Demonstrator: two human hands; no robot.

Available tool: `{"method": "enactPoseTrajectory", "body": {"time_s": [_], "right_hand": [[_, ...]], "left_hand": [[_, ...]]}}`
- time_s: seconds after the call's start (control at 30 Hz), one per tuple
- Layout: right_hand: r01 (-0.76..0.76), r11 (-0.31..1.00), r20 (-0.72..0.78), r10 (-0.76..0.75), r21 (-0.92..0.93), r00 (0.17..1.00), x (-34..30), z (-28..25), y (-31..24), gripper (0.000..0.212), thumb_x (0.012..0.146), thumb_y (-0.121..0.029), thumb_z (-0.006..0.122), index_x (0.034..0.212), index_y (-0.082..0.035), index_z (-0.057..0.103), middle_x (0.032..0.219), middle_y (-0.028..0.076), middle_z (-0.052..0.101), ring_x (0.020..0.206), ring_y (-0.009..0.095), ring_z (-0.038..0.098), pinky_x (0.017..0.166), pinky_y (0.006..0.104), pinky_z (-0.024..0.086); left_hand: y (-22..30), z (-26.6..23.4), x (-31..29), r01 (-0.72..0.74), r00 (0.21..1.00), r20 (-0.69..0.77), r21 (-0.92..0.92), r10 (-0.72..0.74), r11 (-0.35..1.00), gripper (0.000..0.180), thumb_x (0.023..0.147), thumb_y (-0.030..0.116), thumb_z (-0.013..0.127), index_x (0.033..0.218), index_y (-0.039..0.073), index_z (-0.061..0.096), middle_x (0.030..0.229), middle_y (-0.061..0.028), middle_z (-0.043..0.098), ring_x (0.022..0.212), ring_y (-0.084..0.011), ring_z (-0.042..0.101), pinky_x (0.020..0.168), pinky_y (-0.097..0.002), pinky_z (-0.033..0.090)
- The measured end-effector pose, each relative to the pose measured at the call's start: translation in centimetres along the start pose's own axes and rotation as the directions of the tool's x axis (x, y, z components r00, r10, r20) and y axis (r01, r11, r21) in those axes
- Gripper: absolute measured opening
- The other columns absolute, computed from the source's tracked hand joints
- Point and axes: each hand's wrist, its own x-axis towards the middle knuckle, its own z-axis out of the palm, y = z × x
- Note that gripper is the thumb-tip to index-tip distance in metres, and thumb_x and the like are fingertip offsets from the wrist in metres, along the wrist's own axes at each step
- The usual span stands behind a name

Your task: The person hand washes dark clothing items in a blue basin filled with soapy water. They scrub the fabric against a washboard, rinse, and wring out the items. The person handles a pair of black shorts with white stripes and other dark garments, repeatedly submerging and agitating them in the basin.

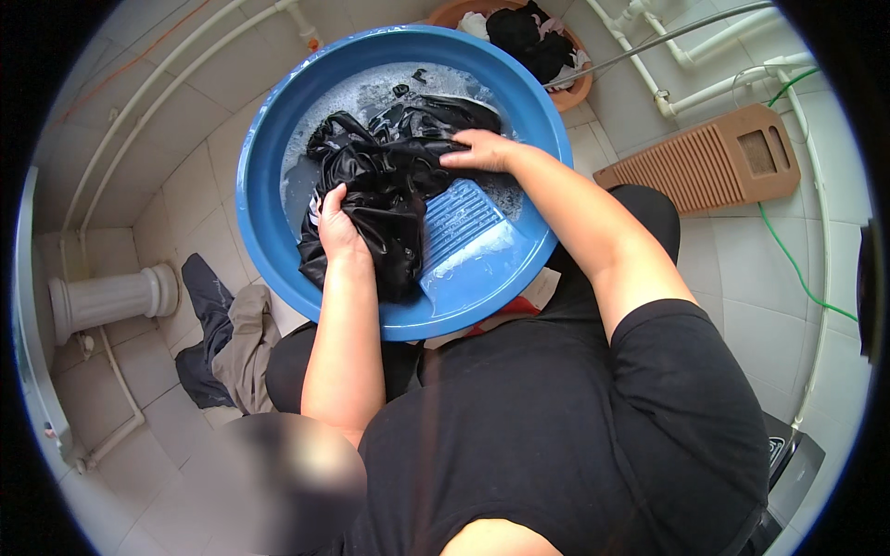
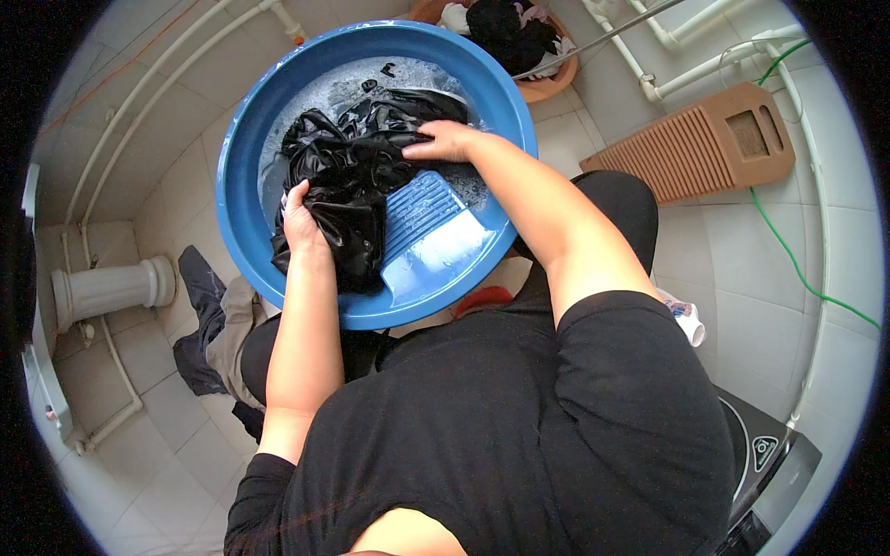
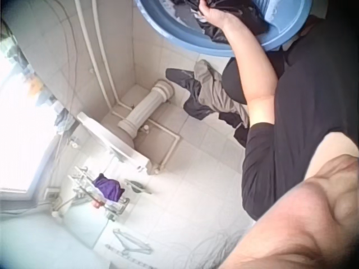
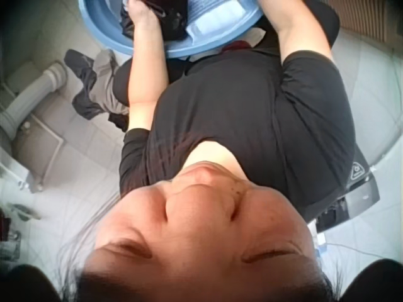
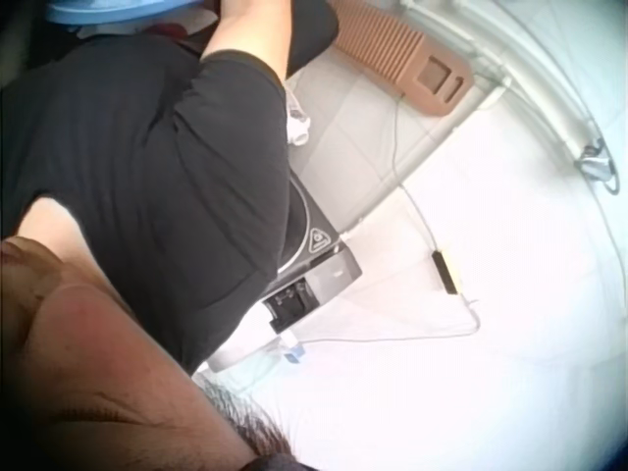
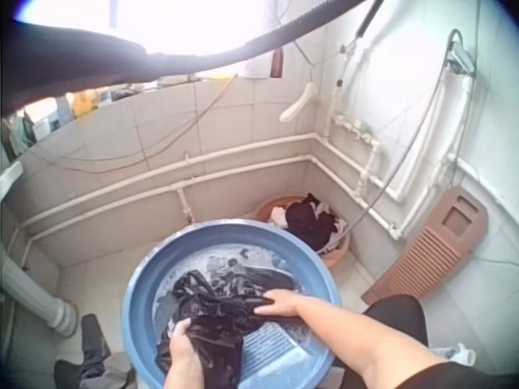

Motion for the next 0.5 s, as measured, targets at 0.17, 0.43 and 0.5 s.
{"method": "enactPoseTrajectory", "body": {"time_s": [0.17,0.43,0.5], "right_hand": [[-0.537,0.841,-0.17,0.522,-0.06,0.836,1.2,0.8,-1.4,0.069,0.077,-0.062,0.051,0.107,-0.001,0.061,0.11,0.019,0.06,0.106,0.033,0.056,0.091,0.0361,0.042],[0.304,0.939,-0.603,-0.337,-0.161,0.723,-2.1,3.1,-11.1,0.032,0.062,-0.027,0.067,0.085,-0.005,0.063,0.107,0.01,0.056,0.095,0.03,0.056,0.081,0.0362,0.048],[0.499,0.867,-0.613,-0.403,-0.018,0.679,-3.7,4.7,-16.0,0.027,0.059,-0.015,0.066,0.079,-0.001,0.056,0.107,0.014,0.056,0.098,0.03,0.055,0.082,0.0355,0.046]], "left_hand": [[-0.1,2.4,-2.4,-0.057,0.998,-0.035,-0.018,0.057,0.998,0.035,0.079,0.023,0.048,0.105,0.004,0.06,0.106,-0.0133,0.062,0.096,-0.0327,0.058,0.089,-0.043,0.044],[-2.8,2.4,-0.9,-0.276,0.96,0.033,0.297,0.279,0.914,0.041,0.081,0.04,0.065,0.097,0.003,0.056,0.092,-0.0062,0.059,0.087,-0.0176,0.057,0.079,-0.0322,0.047],[-2.2,1.6,-1.4,-0.221,0.971,-0.012,0.328,0.238,0.918,0.043,0.081,0.047,0.062,0.091,0.005,0.057,0.09,-0.0045,0.059,0.088,-0.0168,0.056,0.078,-0.0319,0.046]]}}
